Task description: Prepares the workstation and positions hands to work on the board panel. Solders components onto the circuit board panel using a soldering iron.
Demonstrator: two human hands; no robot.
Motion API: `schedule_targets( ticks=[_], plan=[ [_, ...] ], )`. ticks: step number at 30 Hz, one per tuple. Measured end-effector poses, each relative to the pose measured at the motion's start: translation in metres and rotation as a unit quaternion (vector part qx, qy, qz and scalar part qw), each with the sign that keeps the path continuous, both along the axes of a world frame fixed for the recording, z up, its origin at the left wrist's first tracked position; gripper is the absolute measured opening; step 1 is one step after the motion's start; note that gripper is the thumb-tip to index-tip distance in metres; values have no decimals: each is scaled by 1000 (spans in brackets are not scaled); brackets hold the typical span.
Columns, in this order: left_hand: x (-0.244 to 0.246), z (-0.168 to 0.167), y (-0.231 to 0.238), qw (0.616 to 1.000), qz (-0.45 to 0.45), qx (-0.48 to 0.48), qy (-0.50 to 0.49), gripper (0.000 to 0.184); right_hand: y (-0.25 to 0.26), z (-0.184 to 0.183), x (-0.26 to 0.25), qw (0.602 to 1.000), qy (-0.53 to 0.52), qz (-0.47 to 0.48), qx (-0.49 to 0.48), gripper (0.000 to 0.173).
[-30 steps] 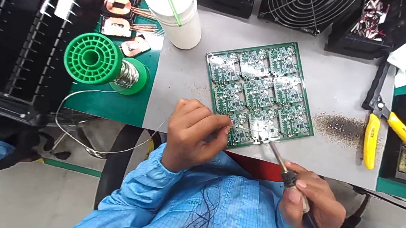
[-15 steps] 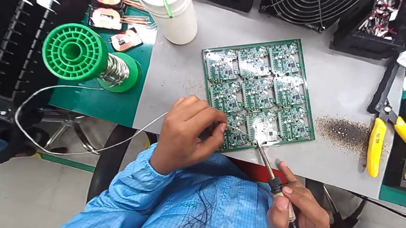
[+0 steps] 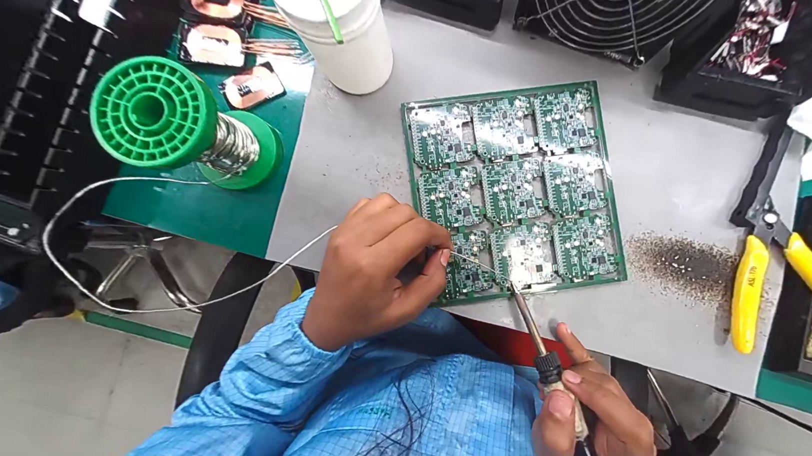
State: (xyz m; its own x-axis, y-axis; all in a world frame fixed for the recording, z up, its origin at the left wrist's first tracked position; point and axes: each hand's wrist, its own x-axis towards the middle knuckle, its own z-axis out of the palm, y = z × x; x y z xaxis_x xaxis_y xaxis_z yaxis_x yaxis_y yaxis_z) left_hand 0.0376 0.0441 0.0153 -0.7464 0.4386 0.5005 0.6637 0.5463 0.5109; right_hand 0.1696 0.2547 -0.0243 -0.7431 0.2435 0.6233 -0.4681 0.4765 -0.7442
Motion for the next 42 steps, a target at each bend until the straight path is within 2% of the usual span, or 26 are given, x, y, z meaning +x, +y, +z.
schedule_targets(
  ticks=[17, 23, 42],
  plan=[
    [1, -1, 0, 1000, 9, 18, 5, 22, -1, 0, -2, 1000, 8, -2, 13, 12],
    [1, -2, 1, 1000, 3, 9, 5, 21, -2, -1, -1, 1000, 9, -10, -23, 13],
    [0, -3, 1, 1000, 5, 21, 13, 21, -1, 0, -3, 1000, 10, -10, 6, 13]
  ],
)
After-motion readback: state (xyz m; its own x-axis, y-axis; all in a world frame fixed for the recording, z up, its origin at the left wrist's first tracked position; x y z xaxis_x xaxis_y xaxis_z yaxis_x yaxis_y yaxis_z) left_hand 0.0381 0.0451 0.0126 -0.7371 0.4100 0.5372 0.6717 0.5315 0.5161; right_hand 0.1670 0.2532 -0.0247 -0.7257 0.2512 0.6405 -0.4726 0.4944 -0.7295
